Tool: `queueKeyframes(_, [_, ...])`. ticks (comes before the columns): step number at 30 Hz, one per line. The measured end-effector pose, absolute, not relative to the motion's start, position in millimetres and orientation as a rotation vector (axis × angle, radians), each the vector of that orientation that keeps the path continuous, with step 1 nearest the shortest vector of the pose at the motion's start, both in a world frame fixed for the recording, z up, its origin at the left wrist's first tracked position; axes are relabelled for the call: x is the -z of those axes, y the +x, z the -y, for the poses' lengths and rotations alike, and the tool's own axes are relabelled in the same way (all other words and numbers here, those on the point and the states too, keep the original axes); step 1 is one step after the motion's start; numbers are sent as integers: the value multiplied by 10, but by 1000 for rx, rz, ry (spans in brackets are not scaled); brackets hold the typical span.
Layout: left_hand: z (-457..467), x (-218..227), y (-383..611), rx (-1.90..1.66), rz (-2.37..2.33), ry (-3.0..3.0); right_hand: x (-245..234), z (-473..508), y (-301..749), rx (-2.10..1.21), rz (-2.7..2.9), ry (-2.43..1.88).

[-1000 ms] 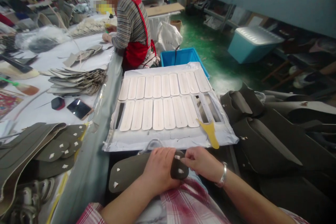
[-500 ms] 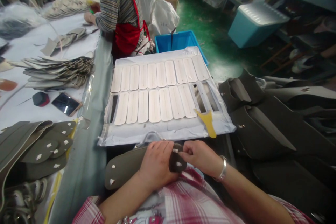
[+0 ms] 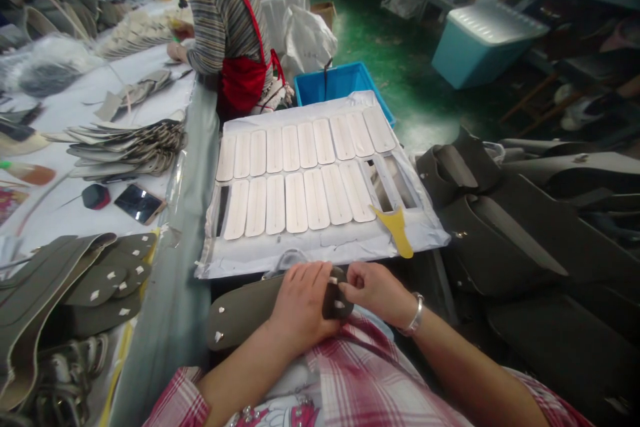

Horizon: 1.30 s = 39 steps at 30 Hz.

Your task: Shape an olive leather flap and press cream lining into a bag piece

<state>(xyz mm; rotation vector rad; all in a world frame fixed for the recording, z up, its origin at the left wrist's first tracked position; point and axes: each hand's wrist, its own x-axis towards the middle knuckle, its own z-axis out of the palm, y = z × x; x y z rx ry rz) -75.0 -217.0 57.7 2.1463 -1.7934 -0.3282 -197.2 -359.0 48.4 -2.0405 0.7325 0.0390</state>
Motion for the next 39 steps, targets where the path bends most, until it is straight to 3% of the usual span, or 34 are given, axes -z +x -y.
queueKeyframes(5, [1946, -642, -738, 111, 1932, 1941, -338, 3588, -1989, 29, -689, -1865])
queueKeyframes(10, [1976, -619, -823, 159, 1895, 1992, -288, 3602, -1931, -28, -704, -1621])
queueKeyframes(14, [1821, -733, -789, 296, 1790, 2008, -435, 3597, -1979, -27, -651, -1931])
queueKeyframes(17, [1369, -834, -587, 145, 1395, 2059, -549, 3530, -1959, 280, -535, -2383])
queueKeyframes(20, [803, -851, -323, 51, 659, 2228, -602, 3300, -1678, 458, -44, -2688])
queueKeyframes(24, [345, -735, -60, 547, 135, 2083, -640, 2668, -1052, 341, 398, -2747])
queueKeyframes(31, [335, -531, 117, 841, 81, 1795, -600, 2112, -478, 47, 297, -2669])
queueKeyframes(39, [283, -533, 338, 826, 336, 1936, -612, 2038, -474, 13, 317, -2691])
